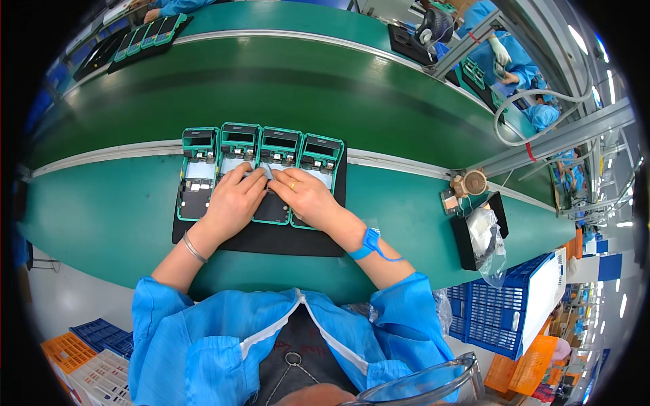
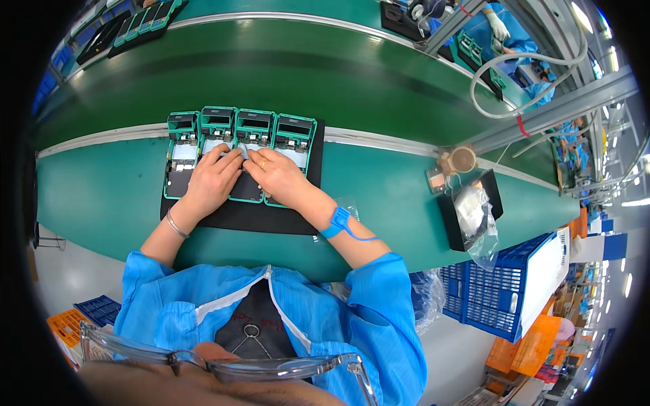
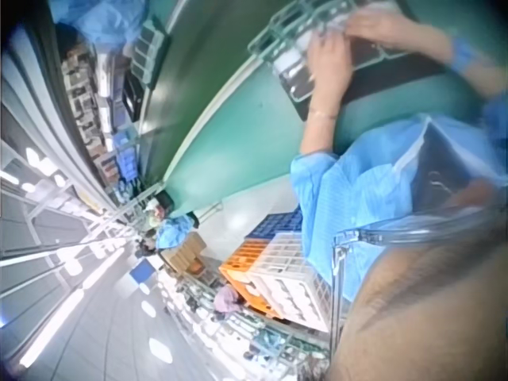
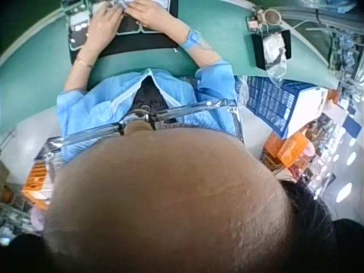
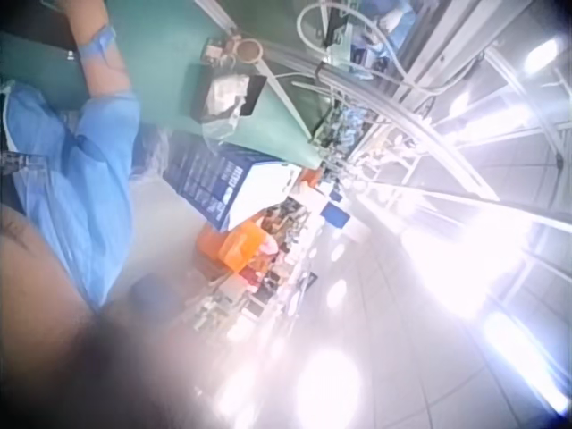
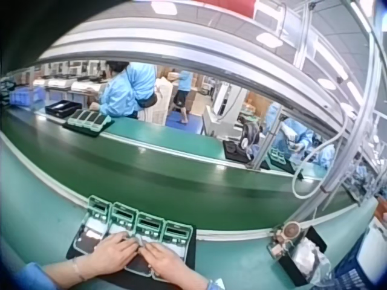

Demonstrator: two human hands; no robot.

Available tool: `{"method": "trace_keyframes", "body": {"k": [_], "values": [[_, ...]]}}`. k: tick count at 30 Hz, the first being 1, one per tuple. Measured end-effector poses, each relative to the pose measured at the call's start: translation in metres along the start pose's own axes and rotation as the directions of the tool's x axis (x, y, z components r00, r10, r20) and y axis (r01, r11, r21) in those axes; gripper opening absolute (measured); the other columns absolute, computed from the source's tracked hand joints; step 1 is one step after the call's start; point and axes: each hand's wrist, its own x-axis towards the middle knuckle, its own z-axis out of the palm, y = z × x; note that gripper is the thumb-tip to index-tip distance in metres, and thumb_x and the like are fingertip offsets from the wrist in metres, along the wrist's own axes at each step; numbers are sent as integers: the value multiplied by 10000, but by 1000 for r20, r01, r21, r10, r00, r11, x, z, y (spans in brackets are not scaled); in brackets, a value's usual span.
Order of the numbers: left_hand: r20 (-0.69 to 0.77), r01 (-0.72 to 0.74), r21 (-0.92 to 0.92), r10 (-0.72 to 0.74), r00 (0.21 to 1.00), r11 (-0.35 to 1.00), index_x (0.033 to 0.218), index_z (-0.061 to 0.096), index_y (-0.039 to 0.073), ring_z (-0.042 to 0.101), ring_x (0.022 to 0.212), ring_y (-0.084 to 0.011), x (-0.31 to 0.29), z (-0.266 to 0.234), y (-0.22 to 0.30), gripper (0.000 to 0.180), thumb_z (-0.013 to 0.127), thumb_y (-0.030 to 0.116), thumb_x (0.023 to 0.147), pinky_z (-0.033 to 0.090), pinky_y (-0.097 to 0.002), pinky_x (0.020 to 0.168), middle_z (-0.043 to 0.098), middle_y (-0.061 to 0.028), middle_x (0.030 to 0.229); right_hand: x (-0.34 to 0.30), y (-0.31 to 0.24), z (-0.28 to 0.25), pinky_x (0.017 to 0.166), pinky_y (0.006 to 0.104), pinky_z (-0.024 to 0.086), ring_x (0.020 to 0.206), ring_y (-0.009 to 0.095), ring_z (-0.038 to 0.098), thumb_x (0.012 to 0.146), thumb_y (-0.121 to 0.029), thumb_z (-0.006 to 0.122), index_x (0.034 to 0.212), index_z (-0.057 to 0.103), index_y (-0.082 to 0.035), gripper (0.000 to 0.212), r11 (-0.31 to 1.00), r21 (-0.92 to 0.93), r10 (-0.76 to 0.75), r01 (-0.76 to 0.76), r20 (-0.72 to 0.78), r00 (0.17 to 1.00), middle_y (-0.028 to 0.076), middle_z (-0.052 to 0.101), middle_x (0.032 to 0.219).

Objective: Assembling electronic components into green plastic housings on a factory production line.

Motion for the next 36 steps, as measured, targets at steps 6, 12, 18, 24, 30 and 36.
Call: {"method": "trace_keyframes", "body": {"k": [6,12,18,24,30,36], "values": [[12,2,3,-2,1000,1000,1105,647,-2,570,1135,-310,1,1,-2,290,691,92,834,503,-404,915,637,-105,1214,0,3,3,857,375,558,1021,314,637,724,8,642,1063,672,34,342,1000,-17,-20,20,-22,1000,179,672,1117],[30,17,48,-19,999,999,1074,630,21,559,1151,-324,10,-5,-4,250,681,124,852,481,-409,931,625,-117,1243,6,3,1,849,370,559,1007,312,639,716,-8,636,1056,670,33,343,999,-34,-13,14,25,1000,181,672,1110],[79,-14,60,9,997,998,1104,629,40,556,1151,-331,6,-4,0,271,656,147,856,466,-416,921,622,-118,1265,-2,-2,0,853,385,557,1011,318,637,716,-23,639,1065,670,26,354,998,-63,-22,23,19,1000,183,676,1106],[148,-60,129,40,988,990,1137,606,42,548,1155,-346,3,-2,7,314,625,99,829,454,-438,922,599,-141,1295,-29,-17,-55,846,387,557,996,327,646,718,7,672,1076,675,-7,359,990,-107,90,-90,-3,996,159,680,1136],[51,19,65,-22,998,998,1137,612,-8,530,1177,-381,4,-7,29,317,658,63,832,437,-491,977,603,-143,1237,-120,-41,-114,792,393,577,957,342,674,777,42,716,1052,688,11,279,942,-66,322,-328,-86,943,177,701,1113],[45,-394,-422,453,890,816,1124,623,-16,550,1227,-359,5,12,108,415,712,166,762,449,-493,1031,585,-179,1304,-169,-87,-130,806,386,576,972,340,682,768,37,726,1049,687,21,284,902,-29,430,-430,-23,903,185,699,1115]]}}
